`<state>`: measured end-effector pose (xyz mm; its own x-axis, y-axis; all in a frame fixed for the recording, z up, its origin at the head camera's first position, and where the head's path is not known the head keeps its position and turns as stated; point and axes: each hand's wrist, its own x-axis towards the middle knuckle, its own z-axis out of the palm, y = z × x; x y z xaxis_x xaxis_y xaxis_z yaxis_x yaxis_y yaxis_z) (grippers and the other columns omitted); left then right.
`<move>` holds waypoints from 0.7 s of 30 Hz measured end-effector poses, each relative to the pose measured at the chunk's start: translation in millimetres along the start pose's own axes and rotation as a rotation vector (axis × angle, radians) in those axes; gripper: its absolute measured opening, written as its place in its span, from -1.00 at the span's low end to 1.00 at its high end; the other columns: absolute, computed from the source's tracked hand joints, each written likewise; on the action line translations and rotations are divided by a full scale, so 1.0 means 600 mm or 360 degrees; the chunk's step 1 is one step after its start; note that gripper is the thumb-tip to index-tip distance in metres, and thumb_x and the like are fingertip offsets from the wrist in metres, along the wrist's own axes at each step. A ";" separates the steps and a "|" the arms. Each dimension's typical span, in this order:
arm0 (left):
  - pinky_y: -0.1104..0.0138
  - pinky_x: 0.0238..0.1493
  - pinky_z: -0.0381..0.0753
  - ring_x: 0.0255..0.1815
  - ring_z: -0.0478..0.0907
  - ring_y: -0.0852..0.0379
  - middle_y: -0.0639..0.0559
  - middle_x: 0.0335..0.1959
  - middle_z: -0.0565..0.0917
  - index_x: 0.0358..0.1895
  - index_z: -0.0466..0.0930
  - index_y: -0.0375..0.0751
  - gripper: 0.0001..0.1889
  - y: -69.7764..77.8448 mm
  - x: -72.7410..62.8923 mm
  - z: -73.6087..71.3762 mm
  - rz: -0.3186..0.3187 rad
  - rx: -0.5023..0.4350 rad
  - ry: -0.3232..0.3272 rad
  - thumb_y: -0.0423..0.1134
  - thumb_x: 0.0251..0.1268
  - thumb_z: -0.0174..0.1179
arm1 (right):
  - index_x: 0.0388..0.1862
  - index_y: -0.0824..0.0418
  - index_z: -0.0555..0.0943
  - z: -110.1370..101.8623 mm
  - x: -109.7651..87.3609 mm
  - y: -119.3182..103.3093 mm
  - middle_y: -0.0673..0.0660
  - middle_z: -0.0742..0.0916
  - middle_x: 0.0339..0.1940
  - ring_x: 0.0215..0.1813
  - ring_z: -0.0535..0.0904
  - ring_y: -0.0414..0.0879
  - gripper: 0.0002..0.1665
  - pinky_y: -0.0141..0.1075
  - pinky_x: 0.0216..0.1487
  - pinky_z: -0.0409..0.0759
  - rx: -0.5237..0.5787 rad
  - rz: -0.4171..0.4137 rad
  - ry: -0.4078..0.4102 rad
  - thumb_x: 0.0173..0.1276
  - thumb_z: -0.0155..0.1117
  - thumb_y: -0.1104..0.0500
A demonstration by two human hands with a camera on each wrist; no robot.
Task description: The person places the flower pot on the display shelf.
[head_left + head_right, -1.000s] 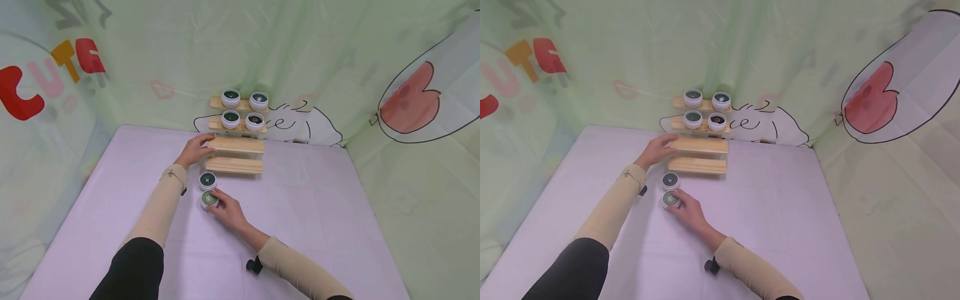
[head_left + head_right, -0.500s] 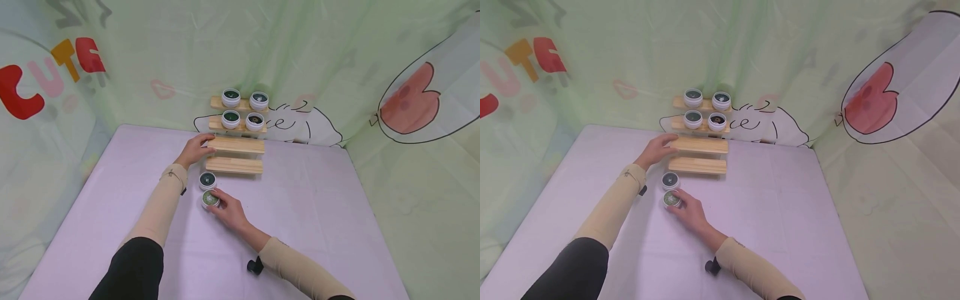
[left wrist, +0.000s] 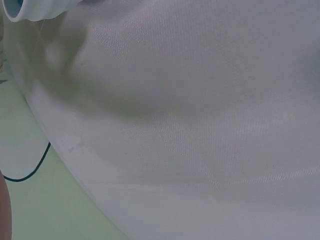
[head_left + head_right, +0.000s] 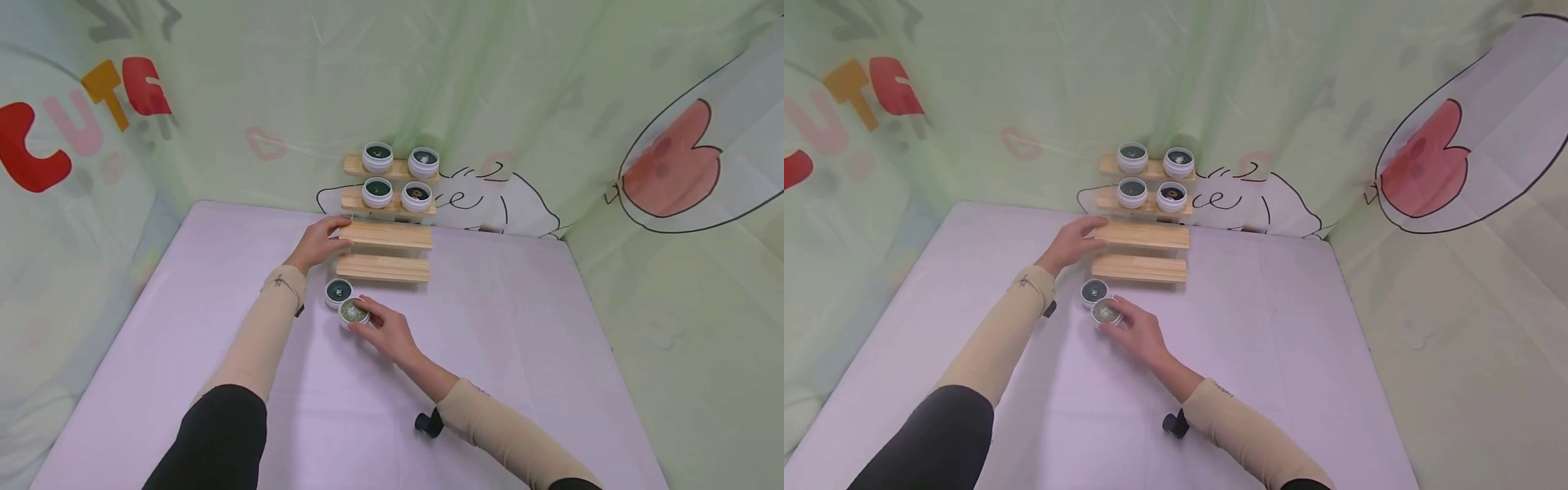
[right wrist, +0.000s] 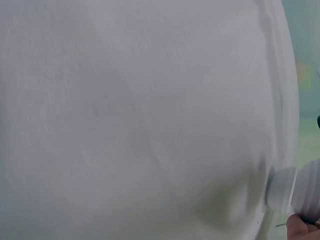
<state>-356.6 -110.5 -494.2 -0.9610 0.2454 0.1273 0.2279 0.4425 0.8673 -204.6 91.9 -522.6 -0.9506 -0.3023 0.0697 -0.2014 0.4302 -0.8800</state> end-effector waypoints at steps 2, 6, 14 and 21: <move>0.27 0.31 0.53 0.40 0.33 -0.07 -0.16 0.34 0.43 0.29 0.46 -0.32 -0.47 0.001 0.001 0.000 -0.0002 -0.0002 -0.0003 -0.29 0.26 0.34 | 0.18 0.21 0.63 -0.010 0.005 -0.004 0.16 0.57 0.31 0.33 0.47 -0.04 -0.46 -0.41 0.26 0.53 0.0005 0.0008 0.0015 0.20 0.49 0.18; 0.27 0.31 0.53 0.41 0.32 -0.07 -0.16 0.35 0.42 0.30 0.46 -0.32 -0.46 0.001 0.003 -0.001 -0.0007 0.0000 -0.0014 -0.28 0.26 0.34 | 0.20 0.19 0.62 -0.032 0.017 -0.015 0.15 0.55 0.33 0.35 0.45 -0.08 -0.46 -0.41 0.27 0.52 0.0011 0.0033 0.0052 0.23 0.47 0.17; 0.29 0.31 0.53 0.41 0.32 -0.06 -0.16 0.34 0.42 0.29 0.46 -0.34 -0.46 0.002 0.003 -0.002 -0.0008 0.0000 -0.0012 -0.30 0.25 0.34 | 0.26 0.16 0.59 -0.067 0.050 -0.038 0.13 0.49 0.39 0.37 0.44 -0.05 -0.43 -0.33 0.31 0.51 -0.0091 0.0041 0.0098 0.27 0.44 0.11; 0.24 0.32 0.52 0.41 0.31 -0.08 -0.19 0.34 0.42 0.29 0.45 -0.37 -0.46 0.007 -0.002 -0.004 -0.0012 0.0001 -0.0017 -0.32 0.25 0.34 | 0.27 0.10 0.58 -0.084 0.086 -0.046 0.12 0.51 0.39 0.33 0.48 -0.06 -0.43 -0.32 0.29 0.54 -0.0084 0.0122 0.0172 0.28 0.43 0.09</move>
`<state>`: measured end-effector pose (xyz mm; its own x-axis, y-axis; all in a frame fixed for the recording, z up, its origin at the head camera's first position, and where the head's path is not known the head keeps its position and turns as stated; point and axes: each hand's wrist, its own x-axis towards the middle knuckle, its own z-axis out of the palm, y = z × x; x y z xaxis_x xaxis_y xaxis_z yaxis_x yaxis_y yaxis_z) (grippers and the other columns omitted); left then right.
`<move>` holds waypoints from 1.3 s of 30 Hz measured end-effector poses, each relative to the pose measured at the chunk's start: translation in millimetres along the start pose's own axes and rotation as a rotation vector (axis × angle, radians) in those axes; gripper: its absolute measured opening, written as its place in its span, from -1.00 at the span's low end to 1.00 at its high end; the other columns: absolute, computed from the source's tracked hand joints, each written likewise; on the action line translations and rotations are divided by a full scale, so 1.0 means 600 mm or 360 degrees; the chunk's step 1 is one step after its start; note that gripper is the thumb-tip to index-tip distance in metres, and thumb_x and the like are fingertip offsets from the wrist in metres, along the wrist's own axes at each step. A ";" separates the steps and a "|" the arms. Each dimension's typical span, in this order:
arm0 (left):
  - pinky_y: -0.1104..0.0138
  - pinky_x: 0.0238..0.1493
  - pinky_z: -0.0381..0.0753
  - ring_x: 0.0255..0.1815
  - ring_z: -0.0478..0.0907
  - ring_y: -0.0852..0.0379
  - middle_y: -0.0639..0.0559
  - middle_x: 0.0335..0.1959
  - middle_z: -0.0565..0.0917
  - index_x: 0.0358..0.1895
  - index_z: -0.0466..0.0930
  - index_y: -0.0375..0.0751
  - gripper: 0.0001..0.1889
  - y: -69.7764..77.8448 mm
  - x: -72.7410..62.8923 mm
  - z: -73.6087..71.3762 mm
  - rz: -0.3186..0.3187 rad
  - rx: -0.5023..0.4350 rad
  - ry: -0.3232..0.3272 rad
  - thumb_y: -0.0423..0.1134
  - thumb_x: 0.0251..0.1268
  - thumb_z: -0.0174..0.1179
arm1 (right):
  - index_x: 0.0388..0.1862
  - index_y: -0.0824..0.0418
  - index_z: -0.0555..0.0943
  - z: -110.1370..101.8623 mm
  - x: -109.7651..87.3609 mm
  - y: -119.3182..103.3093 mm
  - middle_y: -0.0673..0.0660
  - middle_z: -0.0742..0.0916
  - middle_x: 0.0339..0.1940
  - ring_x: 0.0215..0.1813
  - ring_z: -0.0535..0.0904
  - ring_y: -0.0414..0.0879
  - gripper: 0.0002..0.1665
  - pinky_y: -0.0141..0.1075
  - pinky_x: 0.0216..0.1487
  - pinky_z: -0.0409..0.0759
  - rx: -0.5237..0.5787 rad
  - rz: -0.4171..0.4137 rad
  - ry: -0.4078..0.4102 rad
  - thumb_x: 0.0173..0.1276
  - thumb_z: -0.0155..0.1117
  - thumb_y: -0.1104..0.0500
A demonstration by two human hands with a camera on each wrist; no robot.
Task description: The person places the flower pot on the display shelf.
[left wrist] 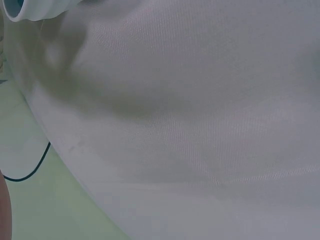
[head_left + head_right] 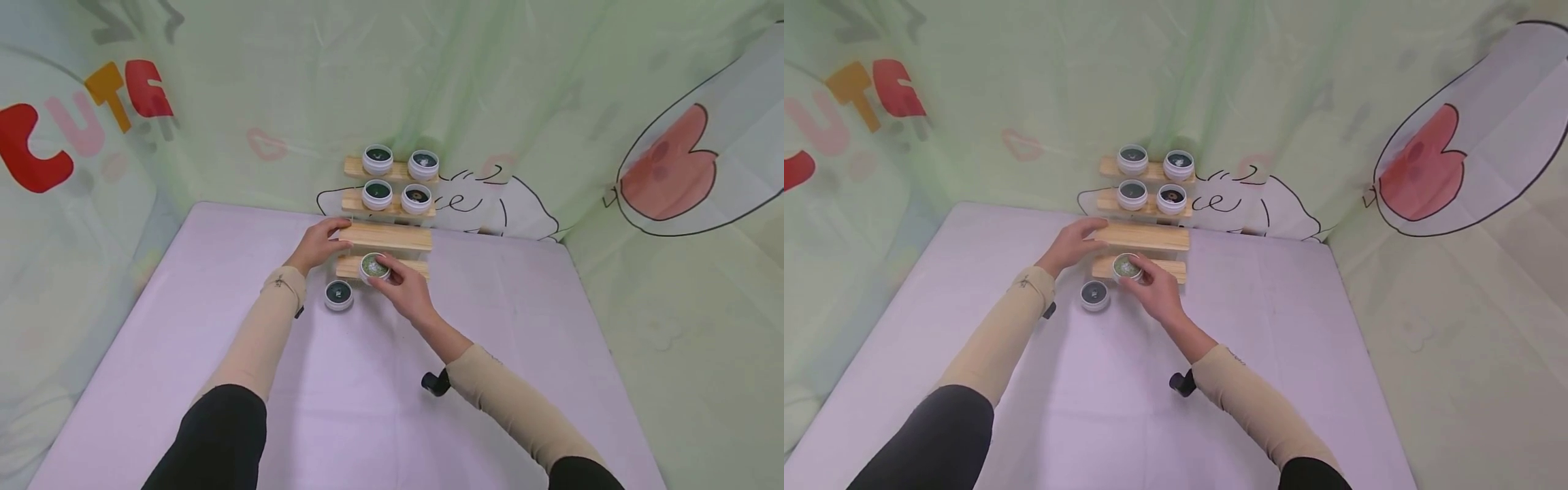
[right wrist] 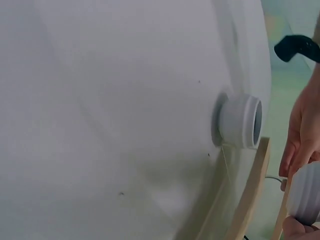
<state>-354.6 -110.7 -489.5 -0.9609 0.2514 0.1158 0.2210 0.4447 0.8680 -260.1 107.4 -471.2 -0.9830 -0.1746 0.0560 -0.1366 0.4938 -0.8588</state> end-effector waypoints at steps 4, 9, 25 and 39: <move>0.25 0.32 0.53 0.40 0.32 -0.07 -0.19 0.33 0.43 0.28 0.46 -0.36 -0.46 -0.001 -0.001 0.000 -0.0003 -0.0006 0.0003 -0.32 0.24 0.34 | 0.28 0.07 0.58 -0.005 0.025 -0.007 0.09 0.51 0.39 0.33 0.47 -0.10 -0.44 -0.32 0.31 0.53 0.0034 0.0077 0.0065 0.29 0.41 0.07; 0.29 0.31 0.53 0.40 0.32 -0.05 -0.16 0.34 0.43 0.28 0.46 -0.34 -0.46 0.000 -0.002 0.001 -0.0027 -0.0006 0.0000 -0.30 0.24 0.34 | 0.30 0.07 0.56 -0.008 0.058 -0.015 0.07 0.51 0.39 0.31 0.48 -0.14 -0.42 -0.35 0.31 0.52 0.0051 0.0095 0.0133 0.30 0.40 0.04; 0.26 0.30 0.54 0.40 0.33 -0.07 -0.18 0.33 0.43 0.27 0.47 -0.35 -0.46 -0.005 0.001 0.004 0.0008 -0.0017 -0.0007 -0.31 0.23 0.35 | 0.29 0.09 0.56 0.005 0.107 -0.025 0.15 0.64 0.19 0.11 0.56 -0.10 -0.40 -0.27 0.15 0.63 -0.0029 0.0107 0.0217 0.29 0.39 -0.04; 0.26 0.32 0.53 0.41 0.32 -0.06 -0.17 0.34 0.42 0.28 0.47 -0.33 -0.46 -0.005 0.004 0.001 -0.0017 -0.0013 -0.0010 -0.29 0.24 0.34 | 0.30 0.09 0.55 0.003 0.124 -0.023 0.19 0.67 0.14 0.10 0.58 -0.05 -0.39 -0.22 0.16 0.60 -0.0106 0.0086 0.0242 0.30 0.37 -0.06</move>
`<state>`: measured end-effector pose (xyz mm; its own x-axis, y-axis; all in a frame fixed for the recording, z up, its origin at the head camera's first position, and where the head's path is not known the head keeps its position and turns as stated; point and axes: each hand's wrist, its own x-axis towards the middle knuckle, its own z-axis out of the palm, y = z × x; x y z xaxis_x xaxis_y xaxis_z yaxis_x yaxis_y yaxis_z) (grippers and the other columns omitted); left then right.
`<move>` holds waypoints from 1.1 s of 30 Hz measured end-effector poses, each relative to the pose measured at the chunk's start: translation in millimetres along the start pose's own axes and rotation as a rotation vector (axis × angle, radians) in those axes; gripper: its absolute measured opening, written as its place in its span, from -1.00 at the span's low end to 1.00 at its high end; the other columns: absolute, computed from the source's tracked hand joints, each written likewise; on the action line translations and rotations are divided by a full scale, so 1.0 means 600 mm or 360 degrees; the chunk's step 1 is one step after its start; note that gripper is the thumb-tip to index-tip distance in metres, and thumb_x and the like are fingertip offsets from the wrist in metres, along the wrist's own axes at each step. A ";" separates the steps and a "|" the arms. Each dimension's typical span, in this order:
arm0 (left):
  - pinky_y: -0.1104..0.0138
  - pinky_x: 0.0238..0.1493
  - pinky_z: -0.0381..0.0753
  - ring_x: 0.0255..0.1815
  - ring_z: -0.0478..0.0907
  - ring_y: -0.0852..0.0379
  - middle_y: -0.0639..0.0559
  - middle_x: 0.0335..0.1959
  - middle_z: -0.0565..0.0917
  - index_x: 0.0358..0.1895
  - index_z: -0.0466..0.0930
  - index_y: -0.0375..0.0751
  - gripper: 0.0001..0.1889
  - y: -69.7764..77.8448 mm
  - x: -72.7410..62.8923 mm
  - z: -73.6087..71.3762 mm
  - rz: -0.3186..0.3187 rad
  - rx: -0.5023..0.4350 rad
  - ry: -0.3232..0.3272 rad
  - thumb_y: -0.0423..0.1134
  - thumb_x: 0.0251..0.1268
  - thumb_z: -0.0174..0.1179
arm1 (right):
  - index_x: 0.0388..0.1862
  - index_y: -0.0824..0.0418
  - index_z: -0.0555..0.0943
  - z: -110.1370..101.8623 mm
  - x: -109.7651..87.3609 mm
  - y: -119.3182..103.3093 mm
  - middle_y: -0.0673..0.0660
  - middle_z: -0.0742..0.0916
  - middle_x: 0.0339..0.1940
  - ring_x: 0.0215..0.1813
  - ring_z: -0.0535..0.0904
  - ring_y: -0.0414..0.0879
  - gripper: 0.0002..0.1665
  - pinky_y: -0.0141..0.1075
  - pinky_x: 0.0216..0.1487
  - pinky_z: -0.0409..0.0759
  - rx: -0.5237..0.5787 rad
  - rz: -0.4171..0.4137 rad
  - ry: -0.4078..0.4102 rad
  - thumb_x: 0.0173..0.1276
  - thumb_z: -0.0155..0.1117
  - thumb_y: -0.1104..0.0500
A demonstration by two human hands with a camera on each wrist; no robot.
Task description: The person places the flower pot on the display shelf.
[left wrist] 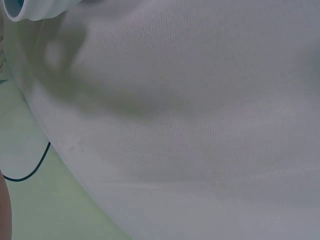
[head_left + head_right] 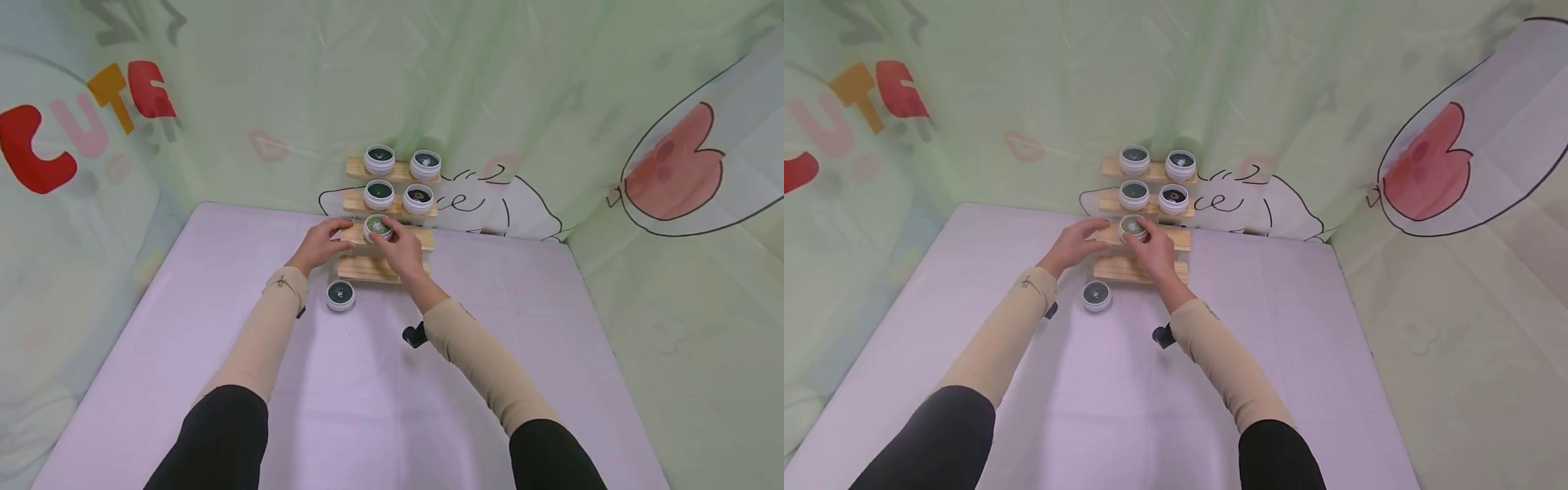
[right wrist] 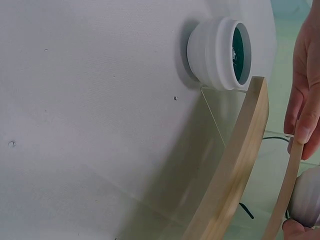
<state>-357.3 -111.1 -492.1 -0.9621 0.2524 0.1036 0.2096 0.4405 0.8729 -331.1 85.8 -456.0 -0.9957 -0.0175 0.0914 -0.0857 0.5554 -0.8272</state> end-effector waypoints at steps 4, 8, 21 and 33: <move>0.28 0.31 0.53 0.41 0.32 -0.05 -0.15 0.35 0.42 0.29 0.47 -0.32 -0.46 -0.001 0.001 0.000 -0.0003 0.0014 -0.0002 -0.29 0.25 0.34 | 0.31 0.09 0.54 0.001 0.001 -0.001 0.18 0.65 0.18 0.13 0.58 -0.05 -0.39 -0.23 0.18 0.60 0.0015 0.0000 -0.0004 0.31 0.37 -0.05; 0.24 0.32 0.52 0.40 0.32 -0.07 -0.18 0.34 0.43 0.28 0.47 -0.35 -0.47 0.000 0.001 0.001 0.0014 0.0002 -0.0003 -0.31 0.25 0.34 | 0.34 0.09 0.52 0.000 -0.002 0.002 0.18 0.57 0.30 0.21 0.55 -0.06 -0.38 -0.27 0.23 0.58 0.0067 -0.0003 -0.0021 0.33 0.37 -0.03; 0.27 0.31 0.53 0.41 0.32 -0.06 -0.18 0.34 0.43 0.28 0.47 -0.36 -0.46 0.004 0.001 0.004 0.0015 -0.0006 -0.0004 -0.33 0.22 0.36 | 0.41 0.21 0.42 -0.021 -0.054 0.035 0.17 0.31 0.52 0.53 0.16 -0.11 -0.33 -0.39 0.48 0.28 0.0293 -0.0122 -0.0092 0.35 0.36 0.13; 0.23 0.33 0.51 0.40 0.32 -0.07 -0.19 0.33 0.43 0.27 0.47 -0.37 -0.47 0.006 -0.001 0.002 0.0002 0.0007 0.0007 -0.34 0.24 0.34 | 0.44 0.17 0.38 -0.004 -0.130 0.063 0.11 0.33 0.52 0.50 0.23 -0.07 -0.28 -0.32 0.46 0.32 0.0223 -0.0135 -0.0328 0.35 0.36 0.09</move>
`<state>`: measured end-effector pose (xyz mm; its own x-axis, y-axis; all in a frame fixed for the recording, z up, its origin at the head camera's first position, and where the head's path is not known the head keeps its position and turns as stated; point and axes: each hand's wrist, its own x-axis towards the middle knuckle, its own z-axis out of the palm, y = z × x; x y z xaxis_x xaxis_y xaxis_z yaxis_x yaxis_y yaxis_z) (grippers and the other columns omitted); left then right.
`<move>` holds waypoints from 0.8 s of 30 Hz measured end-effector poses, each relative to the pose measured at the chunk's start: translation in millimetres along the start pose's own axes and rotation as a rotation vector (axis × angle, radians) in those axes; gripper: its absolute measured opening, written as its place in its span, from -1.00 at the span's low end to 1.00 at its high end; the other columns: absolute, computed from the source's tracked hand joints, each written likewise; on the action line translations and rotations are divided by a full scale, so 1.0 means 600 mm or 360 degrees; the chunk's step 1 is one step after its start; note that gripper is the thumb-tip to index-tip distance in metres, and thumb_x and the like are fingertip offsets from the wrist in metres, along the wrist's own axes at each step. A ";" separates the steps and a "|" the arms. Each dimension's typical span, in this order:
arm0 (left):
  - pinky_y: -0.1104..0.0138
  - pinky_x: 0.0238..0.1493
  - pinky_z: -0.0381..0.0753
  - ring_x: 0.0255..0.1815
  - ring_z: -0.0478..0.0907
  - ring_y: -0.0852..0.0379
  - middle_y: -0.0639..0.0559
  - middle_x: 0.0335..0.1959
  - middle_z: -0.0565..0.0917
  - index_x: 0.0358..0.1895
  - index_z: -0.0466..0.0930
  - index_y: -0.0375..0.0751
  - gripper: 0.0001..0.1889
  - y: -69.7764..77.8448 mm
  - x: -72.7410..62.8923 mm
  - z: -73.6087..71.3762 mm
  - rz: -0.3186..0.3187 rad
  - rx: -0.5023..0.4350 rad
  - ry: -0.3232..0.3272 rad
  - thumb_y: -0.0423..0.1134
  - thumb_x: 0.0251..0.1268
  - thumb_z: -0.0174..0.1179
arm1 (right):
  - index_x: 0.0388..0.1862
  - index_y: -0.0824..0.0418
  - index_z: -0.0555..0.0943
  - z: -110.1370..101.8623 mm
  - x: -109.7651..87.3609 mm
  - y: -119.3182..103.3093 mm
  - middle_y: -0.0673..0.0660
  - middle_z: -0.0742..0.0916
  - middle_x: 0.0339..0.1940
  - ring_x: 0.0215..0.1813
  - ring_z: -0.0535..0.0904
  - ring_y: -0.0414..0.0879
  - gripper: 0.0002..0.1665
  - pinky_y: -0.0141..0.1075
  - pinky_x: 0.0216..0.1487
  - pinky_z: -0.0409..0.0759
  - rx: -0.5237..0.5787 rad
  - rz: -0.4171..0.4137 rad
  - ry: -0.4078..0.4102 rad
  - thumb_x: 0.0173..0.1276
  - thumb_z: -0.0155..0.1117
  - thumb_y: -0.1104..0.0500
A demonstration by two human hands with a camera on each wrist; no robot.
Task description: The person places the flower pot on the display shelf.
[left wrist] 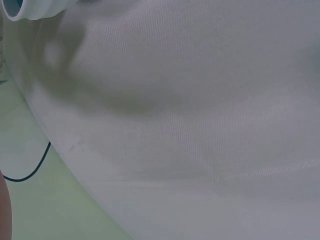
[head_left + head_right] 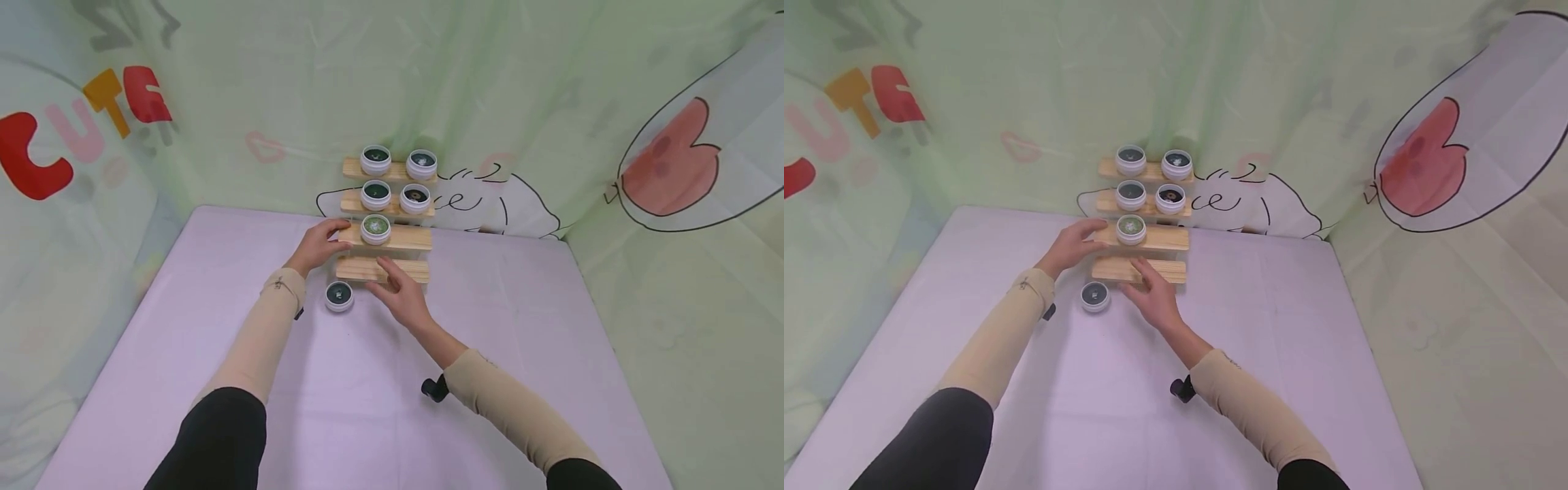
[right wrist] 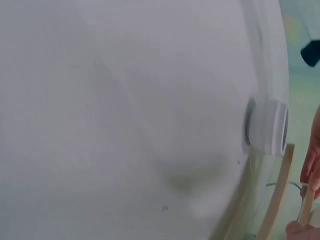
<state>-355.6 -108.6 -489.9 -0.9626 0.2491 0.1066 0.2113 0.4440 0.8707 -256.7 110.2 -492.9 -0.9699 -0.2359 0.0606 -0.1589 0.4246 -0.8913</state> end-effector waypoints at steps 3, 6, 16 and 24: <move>0.26 0.33 0.51 0.41 0.31 -0.06 -0.18 0.34 0.43 0.28 0.46 -0.36 -0.47 -0.001 -0.001 0.000 -0.0013 0.0002 -0.0001 -0.33 0.25 0.34 | 0.44 0.12 0.40 0.015 -0.016 0.002 0.10 0.35 0.51 0.49 0.25 -0.09 -0.28 -0.33 0.46 0.33 -0.0045 0.0037 -0.0117 0.33 0.38 0.06; 0.27 0.32 0.52 0.41 0.31 -0.05 -0.17 0.34 0.43 0.28 0.47 -0.35 -0.47 0.001 -0.002 -0.001 -0.0020 -0.0013 -0.0001 -0.33 0.24 0.34 | 0.41 0.14 0.43 0.030 -0.029 0.003 0.09 0.41 0.47 0.46 0.30 -0.08 -0.30 -0.30 0.43 0.37 -0.0092 0.0044 -0.0213 0.33 0.38 0.06; 0.25 0.33 0.51 0.40 0.33 -0.04 -0.16 0.33 0.44 0.27 0.48 -0.34 -0.48 -0.001 0.000 0.000 0.0006 0.0008 0.0013 -0.31 0.25 0.34 | 0.36 0.19 0.48 0.067 -0.040 0.012 0.16 0.41 0.46 0.45 0.33 0.00 -0.34 -0.23 0.42 0.41 -0.0111 0.0094 -0.0339 0.30 0.40 0.07; 0.25 0.33 0.51 0.40 0.32 -0.06 -0.19 0.33 0.44 0.27 0.48 -0.37 -0.47 -0.007 0.000 0.001 0.0028 -0.0025 0.0020 -0.34 0.23 0.35 | 0.31 0.26 0.52 0.094 -0.024 0.032 0.27 0.46 0.40 0.41 0.37 0.07 -0.37 -0.20 0.40 0.43 -0.0098 -0.0002 -0.0184 0.27 0.43 0.16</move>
<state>-356.3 -109.9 -493.9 -0.9608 0.2458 0.1280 0.2257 0.4261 0.8760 -235.5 72.3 -536.2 -0.9425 -0.3342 0.0064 -0.1747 0.4762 -0.8618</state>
